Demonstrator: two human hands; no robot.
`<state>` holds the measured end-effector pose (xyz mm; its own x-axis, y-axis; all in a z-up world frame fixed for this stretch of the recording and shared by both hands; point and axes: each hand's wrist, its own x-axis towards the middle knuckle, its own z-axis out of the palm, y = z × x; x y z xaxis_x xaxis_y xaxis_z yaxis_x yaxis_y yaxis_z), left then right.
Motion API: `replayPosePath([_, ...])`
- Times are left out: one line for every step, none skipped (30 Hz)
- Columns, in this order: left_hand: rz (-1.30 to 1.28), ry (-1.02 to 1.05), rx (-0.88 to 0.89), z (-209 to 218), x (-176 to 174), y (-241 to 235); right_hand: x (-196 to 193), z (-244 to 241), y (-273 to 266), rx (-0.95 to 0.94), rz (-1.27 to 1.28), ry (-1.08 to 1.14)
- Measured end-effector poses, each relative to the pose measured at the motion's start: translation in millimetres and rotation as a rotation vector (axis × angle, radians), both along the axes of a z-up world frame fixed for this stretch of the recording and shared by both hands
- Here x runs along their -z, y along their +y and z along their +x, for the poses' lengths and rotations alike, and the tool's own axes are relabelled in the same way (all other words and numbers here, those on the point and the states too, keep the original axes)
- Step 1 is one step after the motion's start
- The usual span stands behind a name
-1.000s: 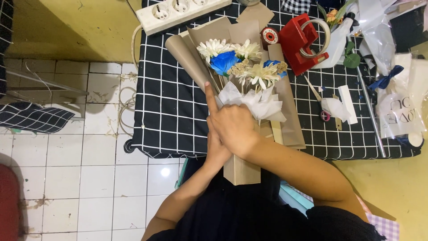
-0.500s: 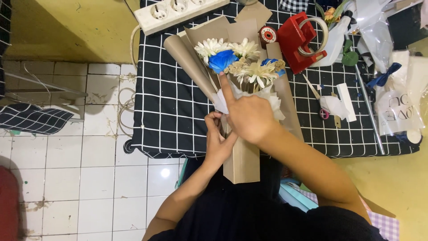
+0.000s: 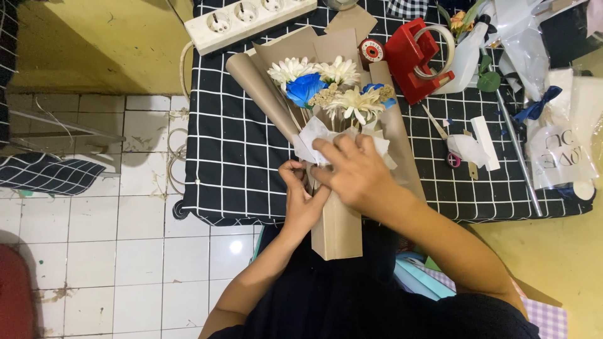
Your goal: The person wraps a bouquet of artificial flowers in brown paper. They use a tape dispenser to secure the paper around the bouquet and adjust the wrapping to ensure it is neat.
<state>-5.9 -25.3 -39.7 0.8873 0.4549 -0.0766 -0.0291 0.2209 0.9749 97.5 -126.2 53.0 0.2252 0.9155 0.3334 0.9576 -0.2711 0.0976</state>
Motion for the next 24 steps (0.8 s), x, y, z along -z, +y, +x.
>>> replayPosePath([0.004, 0.001, 0.003, -1, 3, 1, 3, -2, 3, 0.003, 0.004, 0.001])
replayPosePath([0.008, 0.001, 0.002, -1, 7, 1, 5, -3, 6, 0.001, -0.009, -0.032])
replayPosePath([0.012, 0.002, 0.003, -1, 10, 2, 8, -5, 10, 0.001, -0.021, -0.065])
replayPosePath([0.018, 0.003, 0.008, -2, 9, 2, 1, -6, 8, 0.006, -0.015, -0.064])
replayPosePath([0.016, 0.004, -0.001, -1, 8, 2, -6, -5, 5, 0.01, -0.016, -0.068])
replayPosePath([0.014, 0.005, -0.01, 0, 7, 2, -13, -5, 3, 0.014, -0.016, -0.072])
replayPosePath([0.015, 0.003, -0.006, 1, 2, 3, -12, -4, 0, 0.018, -0.015, -0.074])
replayPosePath([0.011, 0.006, 0.004, 1, -2, 4, -12, -2, -3, 0.001, 0.071, -0.08])
replayPosePath([0.006, 0.009, 0.013, 2, -7, 4, -11, -1, -6, -0.019, 0.156, -0.085])
replayPosePath([0.007, 0.008, 0.014, 1, -4, 3, -11, -1, -11, -0.018, 0.156, -0.086])
replayPosePath([-0.006, 0.025, 0.009, 1, -1, 4, -11, 0, -15, 0.0, 0.182, -0.091])
replayPosePath([-0.019, 0.041, 0.004, 0, 2, 4, -10, 1, -19, 0.018, 0.208, -0.096])
replayPosePath([-0.018, 0.041, 0.007, 0, 2, 3, -9, -1, -23, 0.021, 0.209, -0.096])
replayPosePath([-0.025, 0.049, 0.002, 1, 1, 2, -7, -2, -27, 0.03, 0.208, -0.109])
replayPosePath([-0.03, 0.057, -0.003, 1, 0, 3, -6, -3, -31, 0.041, 0.208, -0.123])
replayPosePath([-0.027, 0.055, 0.001, 0, 2, 3, -2, -3, -37, 0.044, 0.211, -0.125])
replayPosePath([-0.03, 0.069, 0.003, 0, 3, 3, 1, -1, -44, 0.034, 0.233, -0.102])
replayPosePath([-0.033, 0.082, 0.004, 1, 5, 3, 4, 0, -50, 0.024, 0.255, -0.079])
replayPosePath([-0.027, 0.079, 0.012, 0, 9, 4, 11, 15, -61, 0.032, 0.261, -0.083])
replayPosePath([-0.029, 0.095, 0.017, 0, 13, 5, 19, 30, -72, 0.001, 0.416, 0.033])
replayPosePath([-0.034, 0.112, 0.023, -2, 18, 5, 27, 44, -84, -0.029, 0.57, 0.151])
replayPosePath([-0.029, 0.111, 0.032, -1, 19, 6, 23, 61, -92, -0.02, 0.575, 0.147])
replayPosePath([-0.039, 0.109, 0.022, -1, 20, 6, 20, 77, -101, 0.16, 0.725, 0.34])
replayPosePath([-0.048, 0.108, 0.012, -2, 21, 6, 17, 93, -109, 0.344, 0.871, 0.533])
